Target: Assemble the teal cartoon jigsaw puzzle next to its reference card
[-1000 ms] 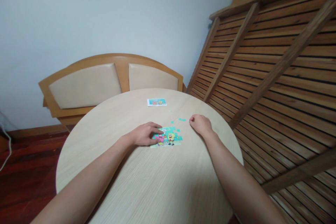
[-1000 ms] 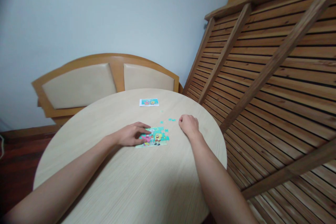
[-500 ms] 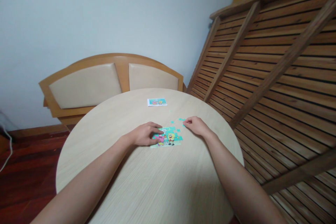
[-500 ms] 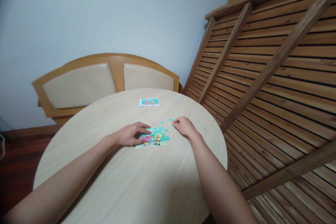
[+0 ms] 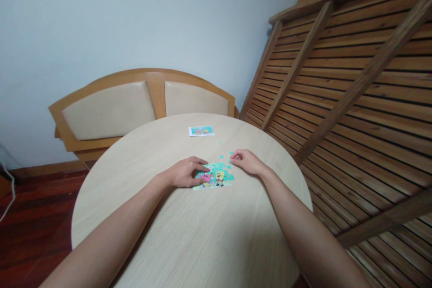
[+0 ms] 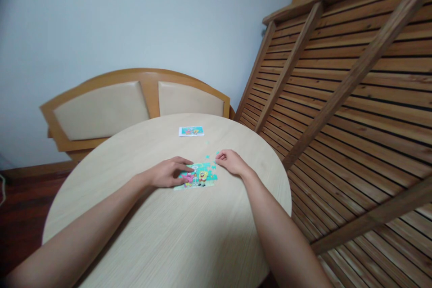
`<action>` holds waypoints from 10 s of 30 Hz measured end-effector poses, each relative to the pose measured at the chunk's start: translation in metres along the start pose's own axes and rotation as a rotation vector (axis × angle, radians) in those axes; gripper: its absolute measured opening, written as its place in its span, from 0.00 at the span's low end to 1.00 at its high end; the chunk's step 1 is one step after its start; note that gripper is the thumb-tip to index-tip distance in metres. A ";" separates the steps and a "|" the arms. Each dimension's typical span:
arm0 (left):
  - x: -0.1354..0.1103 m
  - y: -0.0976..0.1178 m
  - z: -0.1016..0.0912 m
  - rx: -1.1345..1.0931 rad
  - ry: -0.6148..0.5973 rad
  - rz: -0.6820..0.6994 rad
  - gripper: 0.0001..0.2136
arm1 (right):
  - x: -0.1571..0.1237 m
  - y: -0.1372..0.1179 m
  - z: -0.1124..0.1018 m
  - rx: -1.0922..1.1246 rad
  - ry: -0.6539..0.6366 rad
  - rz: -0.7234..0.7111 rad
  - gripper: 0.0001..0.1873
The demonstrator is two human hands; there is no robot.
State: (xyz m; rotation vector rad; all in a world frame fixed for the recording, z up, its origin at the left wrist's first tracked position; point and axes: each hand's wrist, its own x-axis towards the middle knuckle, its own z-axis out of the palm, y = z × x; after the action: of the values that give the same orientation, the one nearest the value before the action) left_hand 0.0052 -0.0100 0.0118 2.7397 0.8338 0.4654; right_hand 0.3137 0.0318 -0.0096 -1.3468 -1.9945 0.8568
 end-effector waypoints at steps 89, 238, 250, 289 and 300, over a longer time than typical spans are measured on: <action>0.003 0.003 0.007 0.037 0.085 0.004 0.22 | -0.003 0.017 -0.020 -0.179 -0.004 -0.019 0.16; -0.014 -0.038 -0.024 0.012 -0.018 -0.372 0.13 | 0.001 0.001 -0.006 -0.584 0.141 -0.049 0.18; -0.014 -0.036 -0.025 -0.080 -0.046 -0.415 0.13 | 0.001 0.008 -0.011 -0.466 0.119 -0.106 0.11; 0.008 -0.001 -0.017 -0.377 0.123 -0.376 0.14 | -0.015 -0.050 0.001 -0.211 0.166 -0.318 0.09; -0.003 -0.024 -0.014 -0.033 0.135 -0.554 0.15 | -0.005 -0.017 0.001 -0.386 0.228 -0.234 0.11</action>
State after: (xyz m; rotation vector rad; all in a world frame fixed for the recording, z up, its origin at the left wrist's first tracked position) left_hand -0.0138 0.0096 0.0165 2.3182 1.5337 0.5356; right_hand 0.3044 0.0217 0.0024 -1.3063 -2.1465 0.2054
